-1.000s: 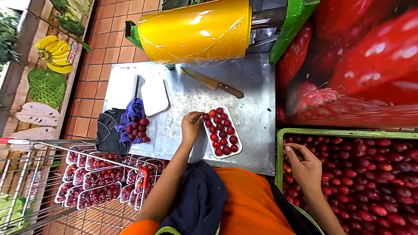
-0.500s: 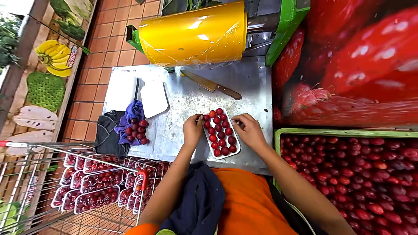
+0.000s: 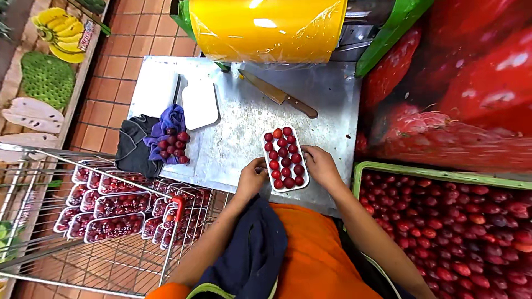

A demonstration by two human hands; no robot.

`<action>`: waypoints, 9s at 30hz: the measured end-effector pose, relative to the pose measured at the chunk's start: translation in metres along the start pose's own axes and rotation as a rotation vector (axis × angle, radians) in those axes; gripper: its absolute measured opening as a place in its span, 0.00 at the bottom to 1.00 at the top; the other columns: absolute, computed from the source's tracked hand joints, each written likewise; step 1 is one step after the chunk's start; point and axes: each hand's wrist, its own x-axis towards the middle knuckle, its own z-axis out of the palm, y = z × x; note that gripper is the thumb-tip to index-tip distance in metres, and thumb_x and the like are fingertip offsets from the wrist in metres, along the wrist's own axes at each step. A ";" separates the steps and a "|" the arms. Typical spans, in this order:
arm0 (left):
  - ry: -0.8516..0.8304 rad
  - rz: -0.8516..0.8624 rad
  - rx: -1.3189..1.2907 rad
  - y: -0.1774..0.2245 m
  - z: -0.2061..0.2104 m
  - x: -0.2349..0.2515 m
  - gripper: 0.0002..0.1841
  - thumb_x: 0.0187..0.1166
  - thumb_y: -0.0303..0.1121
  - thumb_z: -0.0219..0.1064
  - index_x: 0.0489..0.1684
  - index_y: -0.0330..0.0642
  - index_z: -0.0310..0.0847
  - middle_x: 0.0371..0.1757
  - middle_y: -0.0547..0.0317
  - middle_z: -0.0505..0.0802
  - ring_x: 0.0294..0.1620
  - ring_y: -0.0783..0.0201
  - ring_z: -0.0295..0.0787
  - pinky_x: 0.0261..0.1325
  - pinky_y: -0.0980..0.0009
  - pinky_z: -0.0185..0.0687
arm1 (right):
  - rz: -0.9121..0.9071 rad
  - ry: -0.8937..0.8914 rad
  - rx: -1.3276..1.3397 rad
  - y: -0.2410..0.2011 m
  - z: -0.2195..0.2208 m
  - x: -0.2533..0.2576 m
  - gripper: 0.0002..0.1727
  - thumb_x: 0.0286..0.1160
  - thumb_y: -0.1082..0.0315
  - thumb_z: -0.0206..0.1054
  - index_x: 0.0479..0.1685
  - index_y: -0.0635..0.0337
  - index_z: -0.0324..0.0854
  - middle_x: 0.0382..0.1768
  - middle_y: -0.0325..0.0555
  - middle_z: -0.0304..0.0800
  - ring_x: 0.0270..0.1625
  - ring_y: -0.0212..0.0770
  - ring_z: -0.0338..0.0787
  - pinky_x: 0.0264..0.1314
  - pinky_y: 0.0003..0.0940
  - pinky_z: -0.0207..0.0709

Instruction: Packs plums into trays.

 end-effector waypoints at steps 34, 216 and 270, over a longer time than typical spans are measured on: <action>-0.216 0.221 -0.192 0.091 -0.032 -0.043 0.28 0.73 0.20 0.73 0.75 0.46 0.78 0.58 0.53 0.91 0.45 0.57 0.94 0.47 0.59 0.95 | -0.010 -0.053 1.716 -0.049 -0.010 -0.031 0.26 0.94 0.45 0.40 0.65 0.45 0.82 0.52 0.43 0.95 0.54 0.37 0.95 0.55 0.37 0.91; -0.049 0.438 0.374 0.024 -0.020 0.001 0.19 0.77 0.39 0.74 0.64 0.44 0.86 0.62 0.53 0.90 0.54 0.59 0.92 0.60 0.55 0.90 | -0.123 -0.050 0.160 -0.030 -0.008 -0.054 0.19 0.77 0.56 0.74 0.62 0.52 0.85 0.42 0.43 0.93 0.40 0.38 0.92 0.47 0.44 0.89; -0.019 0.889 0.285 0.028 -0.020 -0.034 0.16 0.86 0.34 0.57 0.61 0.45 0.89 0.62 0.60 0.93 0.69 0.62 0.86 0.76 0.57 0.80 | 1.083 0.343 -0.509 0.193 -0.034 -0.136 0.39 0.79 0.40 0.64 0.83 0.56 0.69 0.82 0.76 0.63 0.58 0.77 0.87 0.50 0.68 0.84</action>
